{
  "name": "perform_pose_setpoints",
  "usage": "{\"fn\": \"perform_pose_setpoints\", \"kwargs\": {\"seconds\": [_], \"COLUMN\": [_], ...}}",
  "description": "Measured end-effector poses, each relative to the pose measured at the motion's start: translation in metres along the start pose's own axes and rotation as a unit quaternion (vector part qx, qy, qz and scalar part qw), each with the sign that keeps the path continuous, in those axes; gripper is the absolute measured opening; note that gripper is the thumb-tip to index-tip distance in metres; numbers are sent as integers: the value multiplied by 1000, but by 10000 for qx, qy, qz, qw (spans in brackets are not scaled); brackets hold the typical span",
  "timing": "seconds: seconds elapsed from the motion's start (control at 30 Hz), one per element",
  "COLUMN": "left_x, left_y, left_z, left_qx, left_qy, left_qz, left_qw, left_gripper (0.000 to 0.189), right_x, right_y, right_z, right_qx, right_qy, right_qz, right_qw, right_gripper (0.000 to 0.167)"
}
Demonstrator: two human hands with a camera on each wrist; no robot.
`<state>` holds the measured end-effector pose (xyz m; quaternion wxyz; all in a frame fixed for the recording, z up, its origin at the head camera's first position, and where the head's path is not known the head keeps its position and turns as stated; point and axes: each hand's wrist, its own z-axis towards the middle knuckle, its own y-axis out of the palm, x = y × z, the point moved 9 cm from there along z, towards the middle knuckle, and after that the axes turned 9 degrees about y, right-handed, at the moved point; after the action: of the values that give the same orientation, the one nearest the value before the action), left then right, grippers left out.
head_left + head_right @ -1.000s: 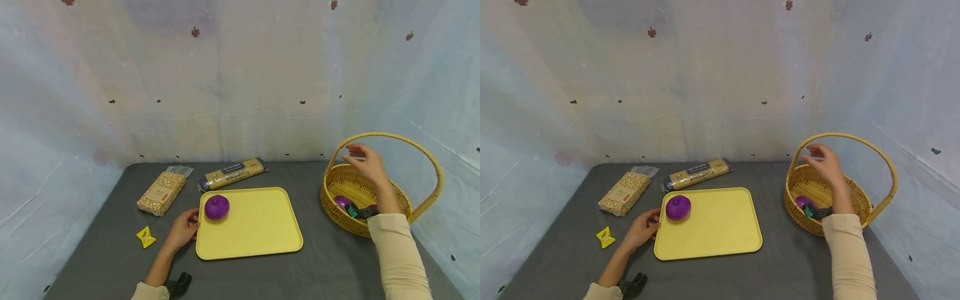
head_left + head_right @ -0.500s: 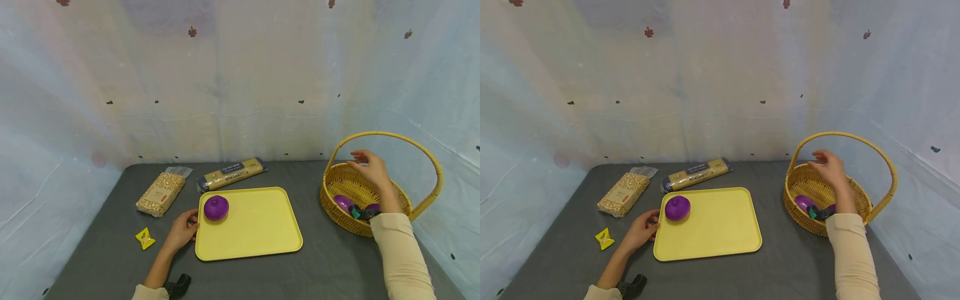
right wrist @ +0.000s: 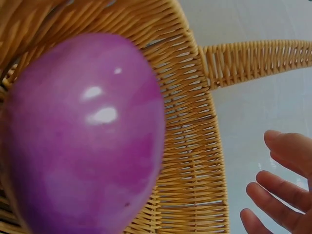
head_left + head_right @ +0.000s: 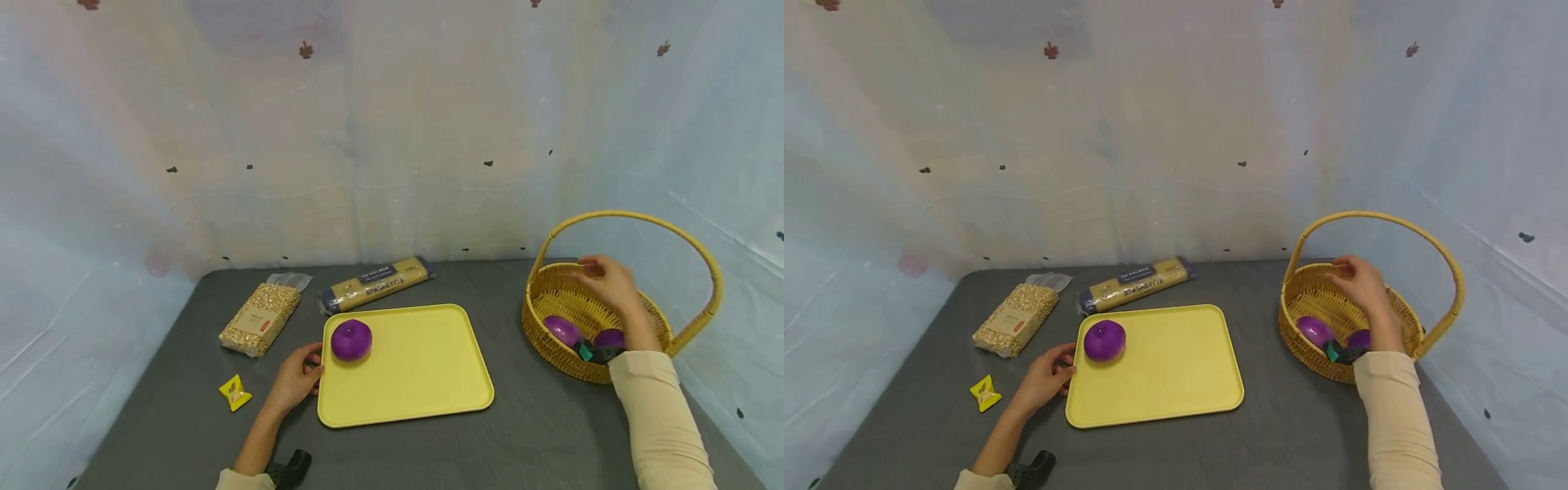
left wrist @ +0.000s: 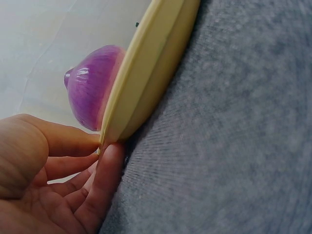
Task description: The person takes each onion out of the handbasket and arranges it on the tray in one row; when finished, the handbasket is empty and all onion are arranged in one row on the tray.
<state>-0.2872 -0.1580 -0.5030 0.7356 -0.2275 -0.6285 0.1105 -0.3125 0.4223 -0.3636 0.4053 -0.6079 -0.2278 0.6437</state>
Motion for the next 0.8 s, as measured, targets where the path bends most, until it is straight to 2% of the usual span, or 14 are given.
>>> {"fn": "perform_pose_setpoints", "kwargs": {"seconds": [0.3, 0.4, 0.5, 0.63, 0.73, 0.8], "left_x": [1, 0, -1, -1, -1, -1], "left_y": [0, 1, 1, 1, 0, 0], "left_z": [-1, -1, -1, 0, 1, 1], "left_qx": [-16, -17, -5, 7, 0, -4], "left_qy": [-37, -41, -55, -64, -58, -51], "left_qz": [24, 29, 29, 1, -30, -43], "left_qw": [10000, 10000, 10000, 10000, 10000, 10000], "left_gripper": [46, 46, 46, 46, 46, 46], "right_x": [8, 10, 14, 17, 19, 22], "right_y": [13, 20, 31, 48, 60, 66], "right_z": [-1, -1, -3, -10, -15, -17], "right_qx": [-365, -650, -1100, -1985, -2632, -2925], "right_qy": [-61, -84, 30, 202, 355, 493], "right_qz": [-209, -243, -264, 10, 292, 411], "right_qw": [9991, 9976, 9936, 9799, 9637, 9541], "right_gripper": [50, 50, 53, 56, 55, 53]}}
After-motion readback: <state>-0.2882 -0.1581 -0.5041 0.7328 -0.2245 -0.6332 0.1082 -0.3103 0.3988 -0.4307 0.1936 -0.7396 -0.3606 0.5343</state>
